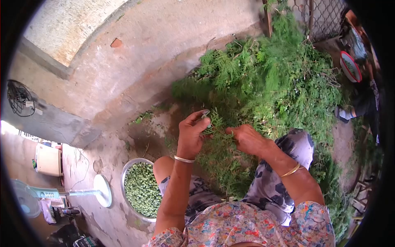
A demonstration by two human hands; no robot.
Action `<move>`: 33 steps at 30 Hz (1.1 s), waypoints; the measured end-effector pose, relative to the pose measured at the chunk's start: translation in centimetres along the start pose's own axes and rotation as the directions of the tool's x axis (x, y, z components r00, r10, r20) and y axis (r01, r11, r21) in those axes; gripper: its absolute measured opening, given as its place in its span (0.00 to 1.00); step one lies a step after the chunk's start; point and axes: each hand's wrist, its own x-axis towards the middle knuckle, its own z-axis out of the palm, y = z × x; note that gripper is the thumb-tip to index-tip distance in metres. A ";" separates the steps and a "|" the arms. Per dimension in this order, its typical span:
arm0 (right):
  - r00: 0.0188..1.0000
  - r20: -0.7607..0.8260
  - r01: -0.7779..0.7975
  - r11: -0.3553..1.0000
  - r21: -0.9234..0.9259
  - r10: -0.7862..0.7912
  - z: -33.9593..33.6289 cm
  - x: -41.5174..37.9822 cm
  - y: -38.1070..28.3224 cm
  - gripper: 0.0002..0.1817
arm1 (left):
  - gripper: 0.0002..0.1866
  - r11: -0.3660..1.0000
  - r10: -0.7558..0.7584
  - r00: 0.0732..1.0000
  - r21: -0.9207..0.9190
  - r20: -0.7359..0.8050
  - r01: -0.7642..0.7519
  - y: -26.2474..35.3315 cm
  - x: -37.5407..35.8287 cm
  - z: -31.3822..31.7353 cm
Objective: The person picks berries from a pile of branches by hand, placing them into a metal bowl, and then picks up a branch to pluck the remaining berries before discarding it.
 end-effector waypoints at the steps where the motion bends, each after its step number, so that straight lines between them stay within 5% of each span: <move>1: 1.000 0.013 -0.006 1.000 -0.031 0.006 0.0 0.0 0.0 0.26 | 0.15 0.993 0.036 0.999 0.116 -0.037 -0.032 -0.2 -0.1 0.2; 2: 1.000 0.015 -0.008 1.000 -0.029 0.008 0.0 -0.1 0.1 0.26 | 0.15 0.993 0.034 0.999 0.116 -0.038 -0.029 -0.8 0.1 -0.1; 4: 0.999 -0.041 0.030 1.000 -0.005 -0.030 0.3 -0.1 0.3 0.24 | 0.15 0.918 0.332 0.943 0.240 -0.022 -0.317 -2.1 0.8 -0.8; 8: 0.998 -0.043 0.038 0.999 0.017 -0.037 0.3 -0.1 0.6 0.23 | 0.12 0.912 0.339 0.938 0.272 -0.074 -0.308 -2.3 0.6 -1.5; 10: 0.988 -0.091 0.128 0.992 0.020 -0.126 0.0 -0.2 0.9 0.21 | 0.12 0.834 0.318 0.948 0.482 -0.026 -0.267 -1.2 0.1 -1.7; 14: 0.987 -0.121 0.114 0.992 0.054 -0.106 -0.4 -0.4 0.9 0.19 | 0.12 0.856 0.218 0.975 0.487 -0.033 -0.175 0.7 -0.7 -1.9; 16: 0.993 -0.112 0.018 0.998 -0.065 -0.025 -0.7 -1.2 1.4 0.15 | 0.12 0.956 0.248 0.961 0.188 -0.118 -0.224 1.2 0.0 -5.0; 17: 0.993 -0.111 0.020 0.998 -0.067 -0.027 -0.9 -1.6 1.6 0.15 | 0.12 0.956 0.250 0.961 0.187 -0.119 -0.226 1.8 0.2 -6.2; 19: 0.981 -0.193 -0.012 0.999 0.041 0.020 -1.1 -1.6 1.6 0.16 | 0.13 0.964 0.201 0.978 -0.166 -0.057 -0.208 3.7 -0.2 -8.1; 22: 0.975 -0.218 -0.041 0.998 0.040 0.048 -1.5 -1.2 1.4 0.16 | 0.14 0.939 0.157 0.988 -0.308 -0.007 -0.152 3.8 -1.3 -7.9; 29: 0.975 -0.217 -0.056 0.998 -0.011 0.052 -0.4 -0.9 2.5 0.17 | 0.14 0.881 0.063 0.992 -0.473 0.108 -0.005 3.1 -4.1 -4.5; 33: 0.969 -0.236 -0.077 0.997 -0.013 0.071 -0.5 -1.1 3.0 0.17 | 0.12 0.951 0.112 0.994 -0.292 0.018 -0.102 2.3 -5.1 -8.8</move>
